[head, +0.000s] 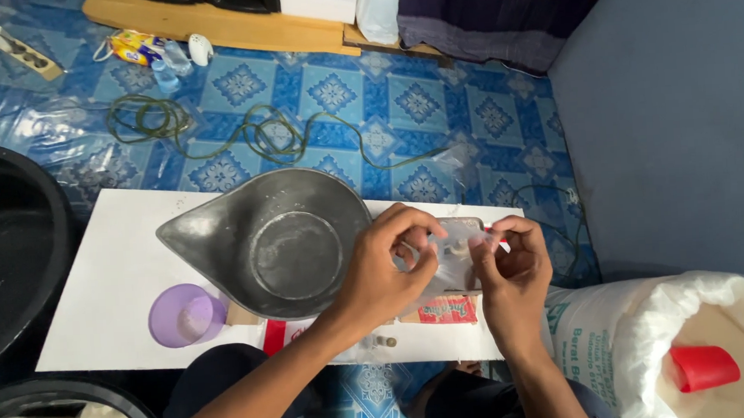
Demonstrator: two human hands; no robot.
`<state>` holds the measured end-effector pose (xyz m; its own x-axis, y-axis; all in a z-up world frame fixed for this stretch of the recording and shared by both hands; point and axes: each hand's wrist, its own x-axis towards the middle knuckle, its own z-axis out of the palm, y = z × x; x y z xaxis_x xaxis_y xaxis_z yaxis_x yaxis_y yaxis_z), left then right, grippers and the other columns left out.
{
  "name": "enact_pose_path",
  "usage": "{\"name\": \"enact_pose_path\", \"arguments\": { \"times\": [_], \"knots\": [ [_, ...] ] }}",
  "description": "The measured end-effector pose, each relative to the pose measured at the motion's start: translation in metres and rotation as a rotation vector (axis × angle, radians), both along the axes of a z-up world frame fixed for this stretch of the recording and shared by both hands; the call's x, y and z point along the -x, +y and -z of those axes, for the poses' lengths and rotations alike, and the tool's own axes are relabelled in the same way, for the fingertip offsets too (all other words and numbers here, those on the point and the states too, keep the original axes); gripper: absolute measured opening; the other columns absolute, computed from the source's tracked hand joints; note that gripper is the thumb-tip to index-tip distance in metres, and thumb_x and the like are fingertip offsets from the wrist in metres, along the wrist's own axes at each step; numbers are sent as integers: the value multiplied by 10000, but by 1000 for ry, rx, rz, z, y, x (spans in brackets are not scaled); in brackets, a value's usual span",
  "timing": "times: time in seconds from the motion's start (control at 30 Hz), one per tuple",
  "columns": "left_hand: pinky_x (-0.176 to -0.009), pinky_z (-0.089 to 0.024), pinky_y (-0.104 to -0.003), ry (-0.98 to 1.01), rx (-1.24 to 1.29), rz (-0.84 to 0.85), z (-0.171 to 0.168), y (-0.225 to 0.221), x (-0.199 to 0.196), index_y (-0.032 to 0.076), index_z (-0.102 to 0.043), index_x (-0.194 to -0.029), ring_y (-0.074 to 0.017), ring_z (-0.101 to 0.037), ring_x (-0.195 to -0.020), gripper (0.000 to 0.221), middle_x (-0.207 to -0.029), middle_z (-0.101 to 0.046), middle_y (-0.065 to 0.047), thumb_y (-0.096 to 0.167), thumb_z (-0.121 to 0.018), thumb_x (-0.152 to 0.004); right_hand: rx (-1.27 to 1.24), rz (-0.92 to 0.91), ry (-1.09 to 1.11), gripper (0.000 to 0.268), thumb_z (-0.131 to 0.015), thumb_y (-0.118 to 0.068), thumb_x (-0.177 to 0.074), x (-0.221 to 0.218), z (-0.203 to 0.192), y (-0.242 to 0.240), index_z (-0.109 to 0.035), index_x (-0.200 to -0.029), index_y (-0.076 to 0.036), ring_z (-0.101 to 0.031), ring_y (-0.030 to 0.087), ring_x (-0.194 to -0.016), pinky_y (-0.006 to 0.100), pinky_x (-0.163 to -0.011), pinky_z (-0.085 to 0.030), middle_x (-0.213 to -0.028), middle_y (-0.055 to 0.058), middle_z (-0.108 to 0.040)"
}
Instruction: Weighing and bagging powder from a large sack into smaller plastic bags using a scoop and a scale.
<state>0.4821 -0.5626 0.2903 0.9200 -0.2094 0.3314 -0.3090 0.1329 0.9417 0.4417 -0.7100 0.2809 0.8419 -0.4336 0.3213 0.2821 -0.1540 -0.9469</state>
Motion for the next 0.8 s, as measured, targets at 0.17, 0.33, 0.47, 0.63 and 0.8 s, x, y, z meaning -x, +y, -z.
{"name": "enact_pose_path", "arguments": {
  "times": [0.17, 0.33, 0.47, 0.63, 0.8],
  "knots": [
    [-515, -397, -233, -186, -154, 3, -3, 6, 5, 175, -731, -753, -91, -472, -602, 285, -1027, -536, -28, -51, -588, -851, 183, -28, 1, 204, -558, 18, -924, 7, -9, 3, -454, -841, -138, -311, 55, -459, 219, -411, -283, -883, 12, -485],
    [-529, -483, -312, -349, -418, -38, 4, 4, 8, 115, -763, -877, -154, -524, -674, 275, -1117, -561, -16, -54, -553, -822, 470, -33, -22, 333, -505, 121, -861, 10, -1, 1, -659, -708, -130, -257, 45, -456, 209, -461, -235, -1059, 58, -517],
    [-679, -555, -372, -385, -481, -56, 9, 2, 9, 17, -718, -1080, -204, -629, -774, 307, -1119, -580, -53, -76, -530, -855, 597, -78, -15, 321, -512, 133, -874, 9, -3, 3, -735, -933, -90, -303, 65, -411, 226, -435, -281, -1130, 70, -557],
    [-731, -564, -374, -423, -597, -142, 14, -1, 12, 15, -716, -1089, -231, -625, -947, 307, -1125, -590, -54, -70, -556, -842, 665, -98, 87, 269, -511, 54, -876, 8, 2, 3, -723, -1012, -41, -293, 83, -377, 261, -421, -294, -1131, 61, -614],
    [-593, -540, -376, -422, -692, -293, 16, -4, 14, 32, -733, -947, -218, -643, -792, 139, -1044, -584, -17, 67, -639, -851, 711, -73, 194, 408, -639, -4, -703, 9, 12, 7, -720, -1093, -95, -397, 105, -386, 267, -416, -384, -1093, 13, -632]
  ]
}}
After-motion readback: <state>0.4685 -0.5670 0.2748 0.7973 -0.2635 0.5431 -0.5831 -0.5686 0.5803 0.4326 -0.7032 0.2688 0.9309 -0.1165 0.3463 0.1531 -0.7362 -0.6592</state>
